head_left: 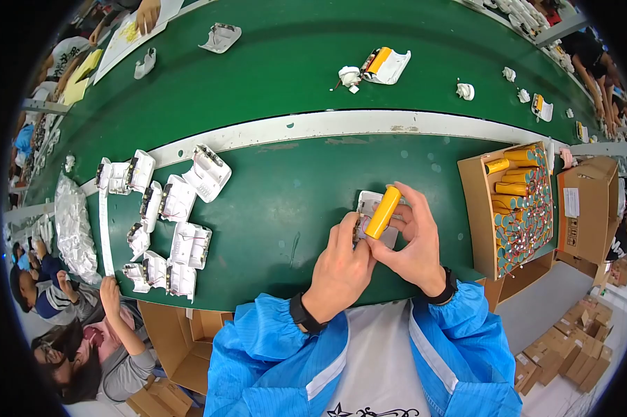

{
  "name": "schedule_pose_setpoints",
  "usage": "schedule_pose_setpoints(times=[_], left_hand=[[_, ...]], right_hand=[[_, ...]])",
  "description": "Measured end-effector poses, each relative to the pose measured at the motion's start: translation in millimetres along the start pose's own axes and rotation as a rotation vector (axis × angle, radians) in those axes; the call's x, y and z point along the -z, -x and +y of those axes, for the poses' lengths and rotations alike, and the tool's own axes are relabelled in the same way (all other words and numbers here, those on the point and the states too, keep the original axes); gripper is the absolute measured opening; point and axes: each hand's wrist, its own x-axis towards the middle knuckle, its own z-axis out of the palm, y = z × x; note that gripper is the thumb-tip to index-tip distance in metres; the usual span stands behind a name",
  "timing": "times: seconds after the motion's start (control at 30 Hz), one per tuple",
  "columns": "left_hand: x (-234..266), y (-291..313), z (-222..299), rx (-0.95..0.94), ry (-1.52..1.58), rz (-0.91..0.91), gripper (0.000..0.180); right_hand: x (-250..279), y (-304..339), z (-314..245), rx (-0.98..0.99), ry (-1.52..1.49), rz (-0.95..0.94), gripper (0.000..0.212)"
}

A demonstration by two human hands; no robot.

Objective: The person picks up a battery from a box, inserts it into a white plastic housing, and uses a small tool to press the wires into place. They then set the assembled unit on the green workbench and reach for another battery.

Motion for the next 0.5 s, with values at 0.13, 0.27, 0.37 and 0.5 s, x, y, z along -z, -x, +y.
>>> schedule_pose_setpoints(times=[0.13, 0.27, 0.37, 0.5], left_hand=[[15.4, 5.2, -8.2, -0.073, 0.098, 0.018, 0.032], [30.0, 1.4, -23.6, -0.119, 0.183, -0.012, 0.028], [38.7, -2.0, -28.3, -0.035, 0.204, -0.105, 0.031], [38.4, -11.0, -15.6, -0.067, 0.186, -0.022, 0.037]], right_hand=[[-0.5, 6.1, -2.2, 0.076, 0.136, -0.05, 0.09], [-1.4, 6.9, 0.5, 0.091, 0.12, -0.03, 0.089], [-4.2, 6.9, -8.2, 0.079, 0.147, -0.019, 0.086], [-5.7, 9.9, -3.5, 0.118, 0.222, -0.015, 0.084]])
